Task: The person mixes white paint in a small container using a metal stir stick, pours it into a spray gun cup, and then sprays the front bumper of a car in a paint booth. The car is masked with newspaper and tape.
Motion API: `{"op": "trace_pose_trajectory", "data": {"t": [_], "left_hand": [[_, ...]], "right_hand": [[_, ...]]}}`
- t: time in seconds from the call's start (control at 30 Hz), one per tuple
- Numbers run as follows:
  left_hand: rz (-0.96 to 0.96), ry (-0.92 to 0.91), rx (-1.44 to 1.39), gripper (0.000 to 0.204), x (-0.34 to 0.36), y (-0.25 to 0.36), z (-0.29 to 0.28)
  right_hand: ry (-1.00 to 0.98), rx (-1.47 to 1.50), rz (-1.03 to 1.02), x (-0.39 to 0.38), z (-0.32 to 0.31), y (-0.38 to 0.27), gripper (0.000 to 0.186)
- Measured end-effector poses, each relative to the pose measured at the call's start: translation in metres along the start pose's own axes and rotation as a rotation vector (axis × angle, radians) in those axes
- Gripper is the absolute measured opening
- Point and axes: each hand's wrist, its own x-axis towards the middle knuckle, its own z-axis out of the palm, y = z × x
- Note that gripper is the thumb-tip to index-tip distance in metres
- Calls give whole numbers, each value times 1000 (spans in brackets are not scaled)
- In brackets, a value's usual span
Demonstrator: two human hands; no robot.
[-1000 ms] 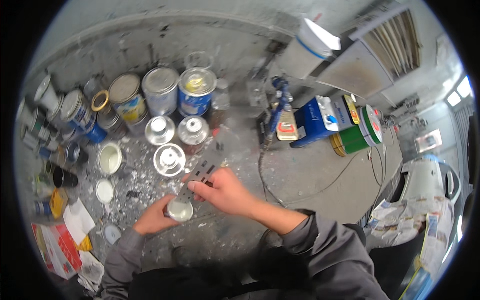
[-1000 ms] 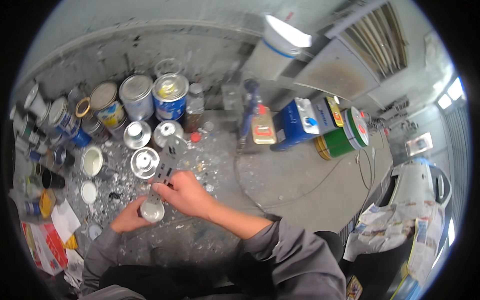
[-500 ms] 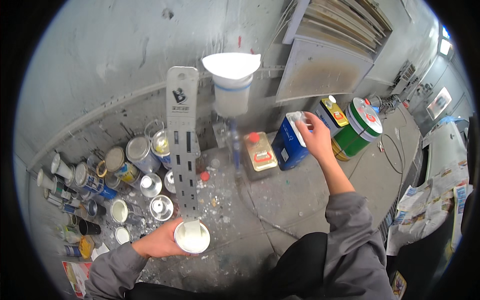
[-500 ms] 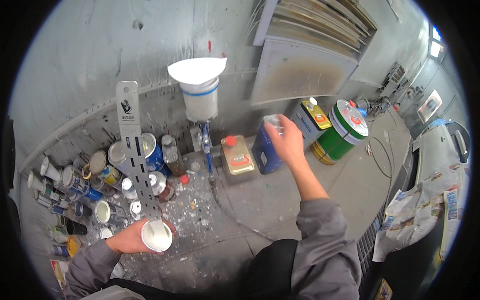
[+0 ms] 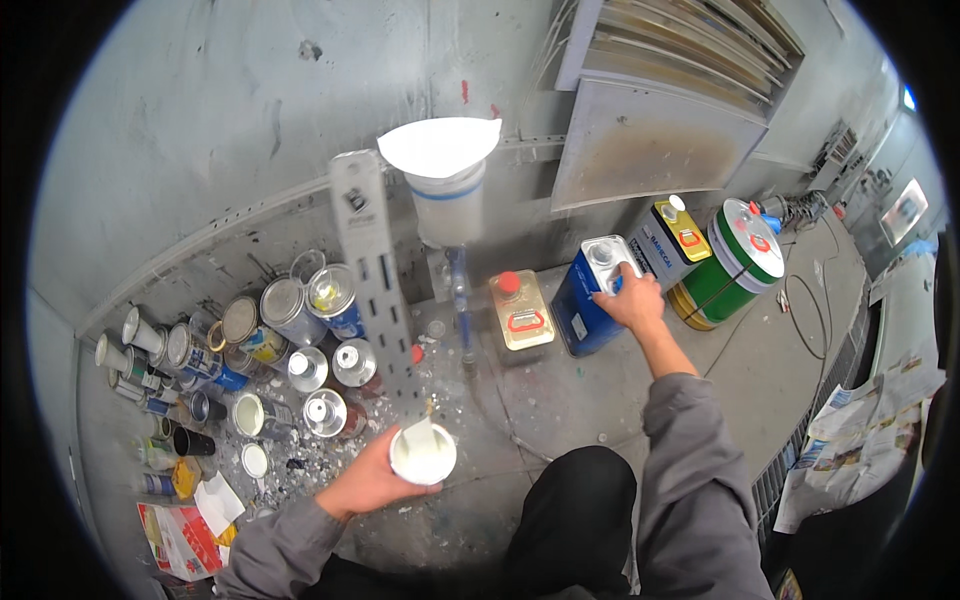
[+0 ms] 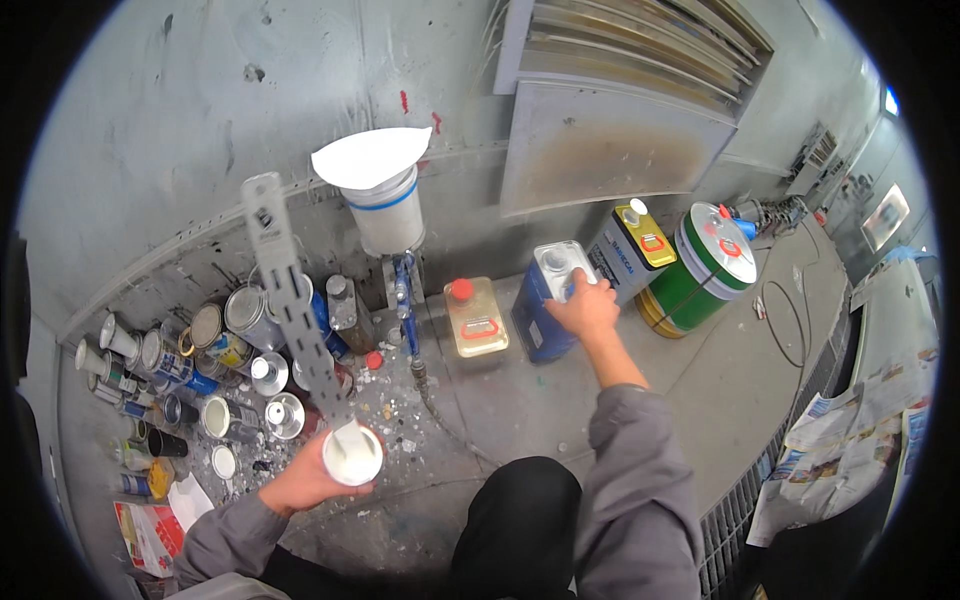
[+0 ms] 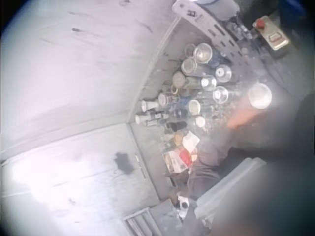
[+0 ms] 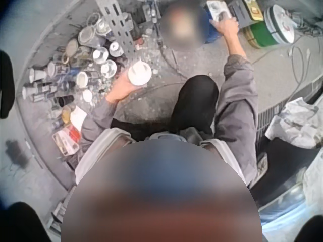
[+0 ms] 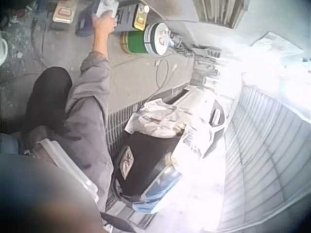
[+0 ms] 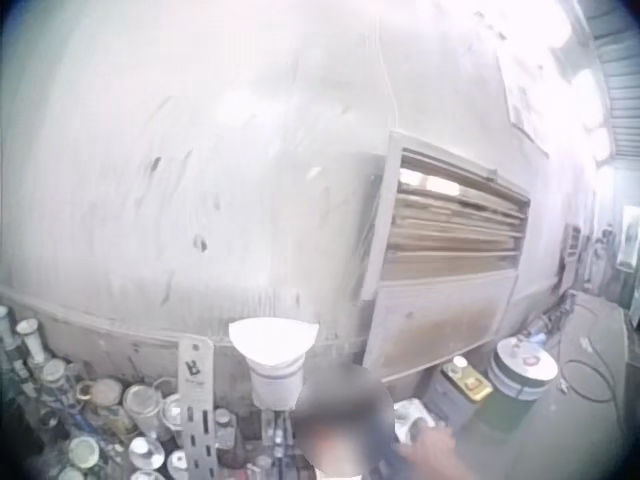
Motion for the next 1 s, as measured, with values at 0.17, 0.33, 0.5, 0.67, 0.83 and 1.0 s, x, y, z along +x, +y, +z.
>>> {"op": "trace_pose_trajectory", "data": {"t": [0.17,0.33,0.5,0.67,0.83,1.0], "left_hand": [[46,10,5,81,18,-2,-2],[49,-64,-102,83,35,-5,4],[100,-126,-128,80,42,-4,9],[160,-105,-235,79,38,-3,17],[176,-72,-152,81,35,-11,21],[230,2,-59,83,34,-33,26]], "right_hand": [[-4,-95,-391,-49,-110,16,67],[-353,-169,-576,-103,-263,-23,82],[-524,-388,-790,-164,-314,-82,65],[-555,-595,-955,-210,-297,-122,66],[-572,-732,-1056,-223,-274,-153,57],[-646,-781,-1080,-230,-254,-181,50]]}}
